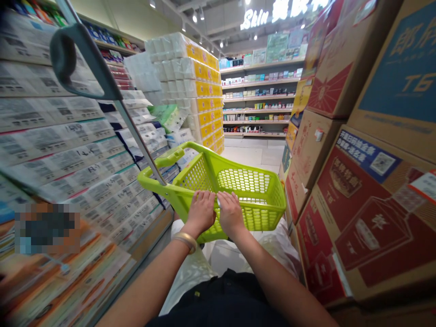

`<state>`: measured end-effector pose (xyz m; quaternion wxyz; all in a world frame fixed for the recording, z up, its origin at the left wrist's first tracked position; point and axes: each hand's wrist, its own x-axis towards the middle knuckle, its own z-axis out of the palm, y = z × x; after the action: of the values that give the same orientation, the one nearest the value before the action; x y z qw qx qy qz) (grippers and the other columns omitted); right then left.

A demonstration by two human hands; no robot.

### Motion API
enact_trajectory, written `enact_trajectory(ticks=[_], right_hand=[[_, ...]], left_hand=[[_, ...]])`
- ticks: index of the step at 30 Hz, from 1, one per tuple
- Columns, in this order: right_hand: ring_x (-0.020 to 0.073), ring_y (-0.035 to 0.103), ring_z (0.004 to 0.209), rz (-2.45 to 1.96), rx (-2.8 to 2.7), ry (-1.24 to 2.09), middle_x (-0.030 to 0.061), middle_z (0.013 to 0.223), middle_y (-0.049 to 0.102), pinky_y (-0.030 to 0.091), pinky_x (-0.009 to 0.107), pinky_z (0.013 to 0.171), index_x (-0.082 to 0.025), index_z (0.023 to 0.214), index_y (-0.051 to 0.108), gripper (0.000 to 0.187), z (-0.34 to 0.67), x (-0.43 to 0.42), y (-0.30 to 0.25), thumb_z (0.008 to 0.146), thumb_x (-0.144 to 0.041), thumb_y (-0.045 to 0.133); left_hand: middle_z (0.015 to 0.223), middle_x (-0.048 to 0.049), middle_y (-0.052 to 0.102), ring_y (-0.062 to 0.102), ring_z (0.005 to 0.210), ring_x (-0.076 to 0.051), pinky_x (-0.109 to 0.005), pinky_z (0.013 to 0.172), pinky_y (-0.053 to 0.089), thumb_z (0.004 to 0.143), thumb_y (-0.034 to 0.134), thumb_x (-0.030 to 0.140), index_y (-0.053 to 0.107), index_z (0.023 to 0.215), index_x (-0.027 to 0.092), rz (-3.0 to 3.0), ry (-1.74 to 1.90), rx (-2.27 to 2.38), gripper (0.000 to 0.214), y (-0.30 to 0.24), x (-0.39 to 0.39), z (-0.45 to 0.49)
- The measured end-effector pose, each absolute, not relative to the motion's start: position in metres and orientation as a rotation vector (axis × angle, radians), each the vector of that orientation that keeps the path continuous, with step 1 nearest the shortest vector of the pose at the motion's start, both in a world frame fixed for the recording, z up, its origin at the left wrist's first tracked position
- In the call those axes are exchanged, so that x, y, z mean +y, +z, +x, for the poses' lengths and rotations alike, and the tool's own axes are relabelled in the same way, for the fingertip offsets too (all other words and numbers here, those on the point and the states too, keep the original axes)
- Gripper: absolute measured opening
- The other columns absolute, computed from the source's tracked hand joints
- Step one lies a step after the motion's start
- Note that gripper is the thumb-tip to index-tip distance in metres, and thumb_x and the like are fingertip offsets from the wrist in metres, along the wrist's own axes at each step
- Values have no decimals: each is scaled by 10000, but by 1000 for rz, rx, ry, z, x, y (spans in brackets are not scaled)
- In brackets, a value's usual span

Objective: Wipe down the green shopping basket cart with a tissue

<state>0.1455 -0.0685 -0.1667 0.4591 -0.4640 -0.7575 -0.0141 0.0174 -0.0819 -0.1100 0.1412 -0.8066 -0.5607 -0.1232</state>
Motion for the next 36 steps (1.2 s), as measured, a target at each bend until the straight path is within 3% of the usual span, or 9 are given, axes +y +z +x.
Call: enact_trajectory(ticks=[10,16,23,30,36], right_hand=[[228,582,1213,-1233,-1755,-83,102,1236,678,286,498,1154,-175,1218,639,458,168,-86,-179,861,-57,376],[199,554,1252,-1063,-1904,-26,91,1289,649,311,460,1157,-190,1281,602,508,156,-89,-175,847,-50,377],[236,592,1195,-1242,-1710,-106,102,1208,693,291,521,1149,-188,1198,647,427,188,-88,-185,866,-85,399],[201,560,1245,-1017,-1955,-3,84,1285,653,342,461,1141,-202,1291,599,515,157,-96,-171,846,-54,387],[228,585,1211,-1204,-1772,-64,96,1235,681,300,509,1150,-186,1206,644,440,196,-92,-184,868,-71,387]], left_hand=[[1071,-120,554,460,1078,-292,-455,1078,270,748,562,201,525,1098,166,-2283,-376,-1657,354,-115,-102,16],[1076,-111,554,460,1091,-287,-469,1084,271,753,549,180,517,1100,190,-2292,-388,-1685,349,-117,-112,15],[1086,-111,547,457,1088,-288,-482,1109,252,751,563,199,510,1137,185,-2282,-425,-1694,390,-122,-120,16],[1065,-110,547,457,1096,-283,-468,1108,266,773,534,188,517,1114,176,-2268,-397,-1693,342,-121,-121,18],[1085,-114,543,452,1102,-287,-459,1121,249,778,534,199,511,1153,160,-2256,-374,-1681,378,-121,-122,17]])
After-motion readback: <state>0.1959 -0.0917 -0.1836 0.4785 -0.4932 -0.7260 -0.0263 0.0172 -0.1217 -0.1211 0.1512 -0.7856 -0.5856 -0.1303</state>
